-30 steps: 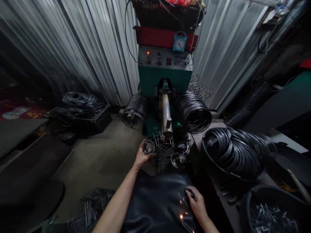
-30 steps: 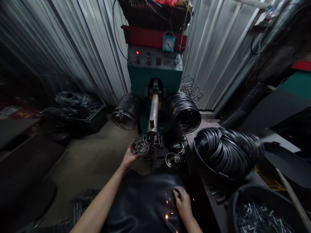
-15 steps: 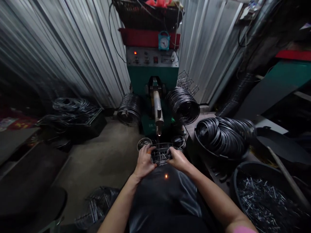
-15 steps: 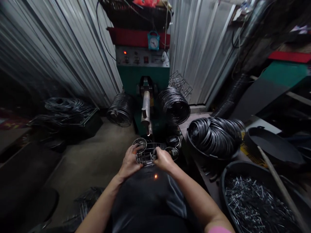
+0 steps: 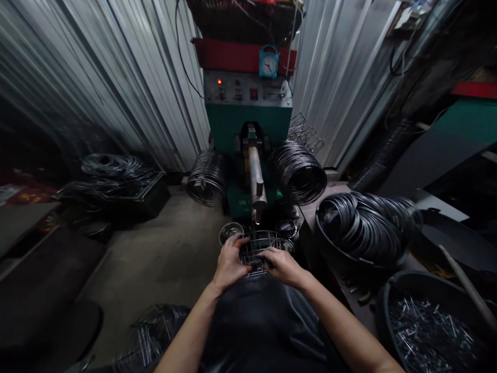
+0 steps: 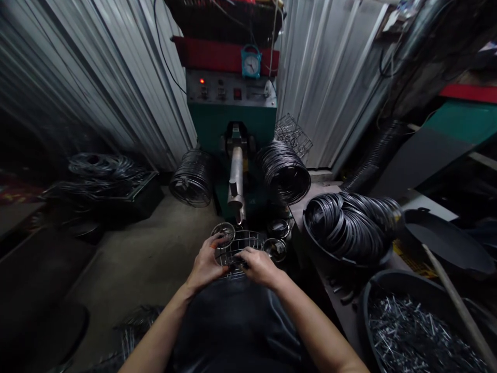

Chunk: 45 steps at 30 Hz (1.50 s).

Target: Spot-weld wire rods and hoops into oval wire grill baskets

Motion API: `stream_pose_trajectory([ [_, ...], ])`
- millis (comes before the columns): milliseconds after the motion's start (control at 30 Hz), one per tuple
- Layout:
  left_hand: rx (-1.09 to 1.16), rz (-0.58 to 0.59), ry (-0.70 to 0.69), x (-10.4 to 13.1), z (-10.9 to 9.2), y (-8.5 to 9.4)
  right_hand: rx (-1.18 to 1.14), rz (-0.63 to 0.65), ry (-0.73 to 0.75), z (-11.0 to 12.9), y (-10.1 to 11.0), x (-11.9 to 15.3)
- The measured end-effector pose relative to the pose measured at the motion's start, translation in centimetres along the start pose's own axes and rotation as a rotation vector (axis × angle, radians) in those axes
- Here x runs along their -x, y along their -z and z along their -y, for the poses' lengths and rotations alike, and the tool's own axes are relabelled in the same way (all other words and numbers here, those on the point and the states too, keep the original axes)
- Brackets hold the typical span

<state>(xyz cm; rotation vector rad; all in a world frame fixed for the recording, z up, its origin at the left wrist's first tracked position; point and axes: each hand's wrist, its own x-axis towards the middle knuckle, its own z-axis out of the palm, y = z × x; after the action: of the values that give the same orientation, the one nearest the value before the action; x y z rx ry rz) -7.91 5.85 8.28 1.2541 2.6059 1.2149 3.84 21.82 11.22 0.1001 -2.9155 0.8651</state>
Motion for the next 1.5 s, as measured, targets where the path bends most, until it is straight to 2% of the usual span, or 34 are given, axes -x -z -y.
stream_pose_trajectory([
  [267, 0.019, 0.036, -0.027, -1.5, 1.3, 0.0, -0.012, -0.072, 0.036, -1.3, -1.3, -1.1],
  [600, 0.043, 0.074, 0.040, -5.2, 0.9, 0.7, 0.050, -0.143, 0.025, -2.4, 0.5, -4.2],
  [733, 0.040, 0.082, 0.048, -5.5, 0.8, 0.6, 0.025, -0.187, 0.029, -2.8, 0.3, -4.4],
  [900, -0.014, 0.037, 0.103, -6.4, 1.0, 0.1, 0.082, -0.218, -0.054, -3.1, -0.3, -5.3],
  [967, -0.021, 0.042, 0.109, -7.0, 1.2, 0.0, 0.058, -0.260, -0.085, -3.1, -0.2, -5.7],
  [1033, -0.022, 0.037, 0.103, -7.3, 1.5, -0.2, -0.010, -0.369, -0.106, -3.1, 0.0, -5.5],
  [1100, -0.023, 0.013, 0.099, -7.5, 1.6, -0.3, -0.113, -0.519, -0.153, -3.3, -0.3, -4.4],
  [1167, -0.027, -0.024, 0.096, -7.6, 1.7, -0.3, -0.244, -0.603, -0.250, -3.7, -1.2, -2.5],
  [1233, -0.026, -0.056, 0.100, -7.9, 1.8, -0.3, -0.368, -0.588, -0.366, -4.6, -3.1, 0.2],
  [1333, -0.013, -0.062, 0.153, -8.7, 2.0, -0.2, -0.445, -0.533, -0.472, -6.0, -7.2, 4.9],
  [1433, -0.005, -0.025, 0.199, -9.5, 1.8, 0.1, -0.410, -0.585, -0.523, -7.0, -10.4, 8.4],
  [1500, 0.000, -0.015, 0.217, -9.7, 1.8, 0.2, -0.506, -0.658, -0.590, -7.2, -11.0, 9.5],
])
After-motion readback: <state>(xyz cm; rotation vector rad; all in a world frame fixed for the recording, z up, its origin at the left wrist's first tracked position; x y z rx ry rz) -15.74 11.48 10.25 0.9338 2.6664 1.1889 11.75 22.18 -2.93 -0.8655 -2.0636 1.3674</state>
